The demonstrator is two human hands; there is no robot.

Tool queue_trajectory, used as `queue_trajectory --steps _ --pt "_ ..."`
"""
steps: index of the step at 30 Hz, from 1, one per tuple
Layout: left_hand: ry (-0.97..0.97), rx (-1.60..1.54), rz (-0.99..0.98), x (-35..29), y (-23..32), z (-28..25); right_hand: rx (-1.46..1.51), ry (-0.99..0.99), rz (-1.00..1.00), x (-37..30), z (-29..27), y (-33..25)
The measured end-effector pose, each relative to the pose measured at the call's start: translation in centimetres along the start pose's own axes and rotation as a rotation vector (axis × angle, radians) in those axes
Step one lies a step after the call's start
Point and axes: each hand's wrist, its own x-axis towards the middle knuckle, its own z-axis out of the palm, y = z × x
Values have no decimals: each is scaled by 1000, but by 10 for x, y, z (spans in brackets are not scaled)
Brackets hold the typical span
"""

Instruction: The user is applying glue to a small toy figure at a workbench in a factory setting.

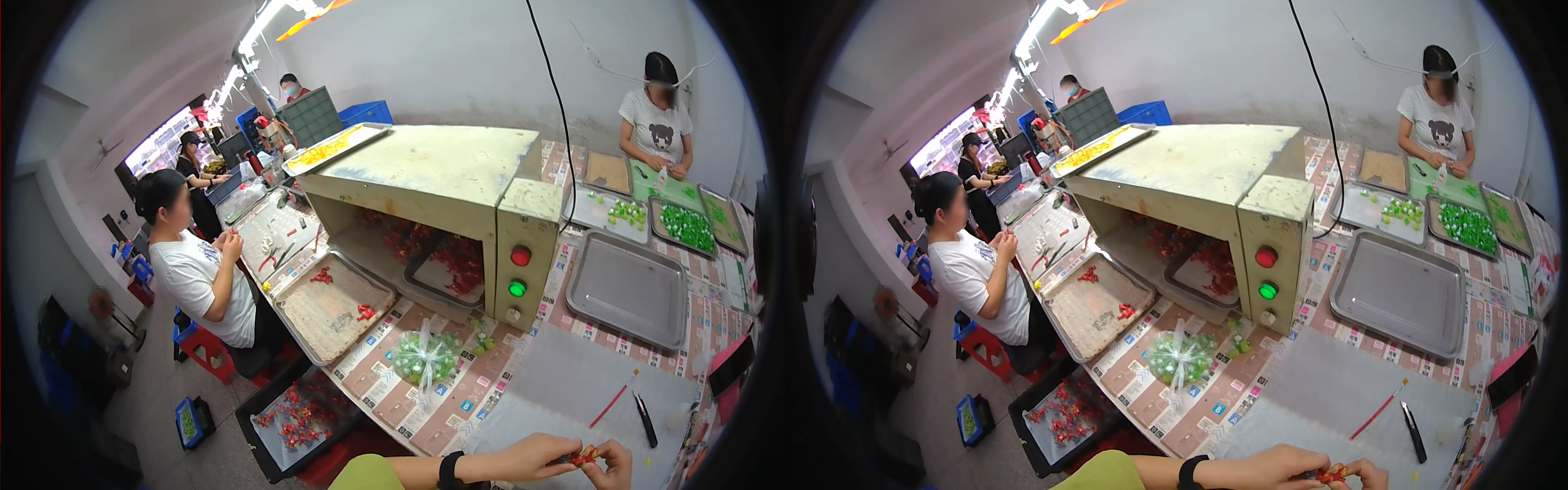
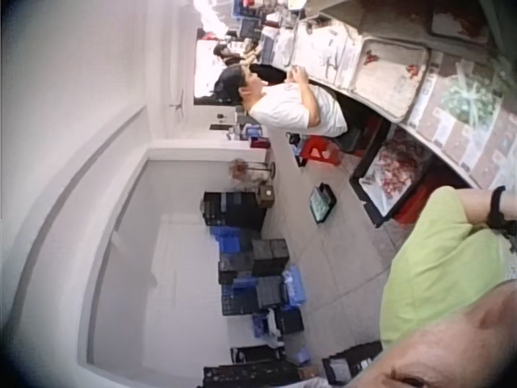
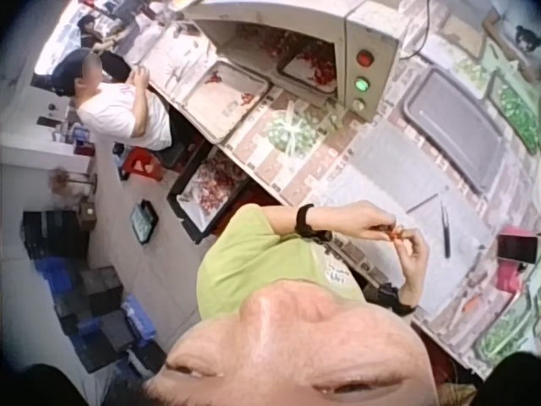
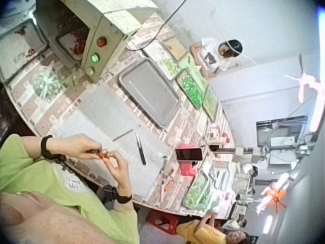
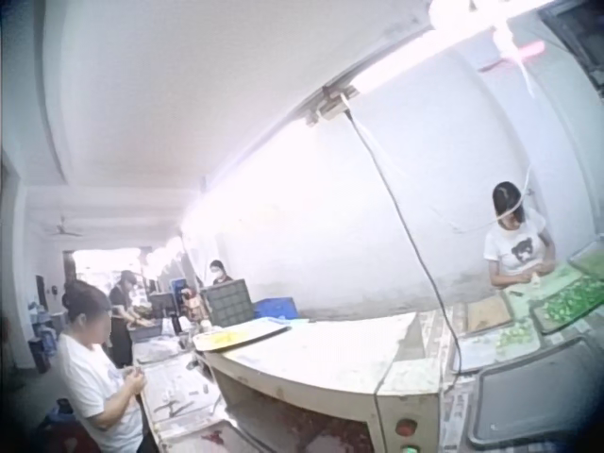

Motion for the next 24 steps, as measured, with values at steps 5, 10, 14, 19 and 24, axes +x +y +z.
queue_trajectory --steps 5,10,14,19,24 --pt "12 4 1 -1 5 -5 7 3 -34 2 3 2" --pt "25 19 26 -4 10 -4 29 -1 -37 -1 4 3" --pt "-2 19 11 -3 12 -5 43 -5 -41 -2 4 1" --pt "-20 10 -12 0 12 -6 13 2 -20 -1 1 4" --pt "-7 9 -10 0 9 -4 25 0 -19 0 0 6"
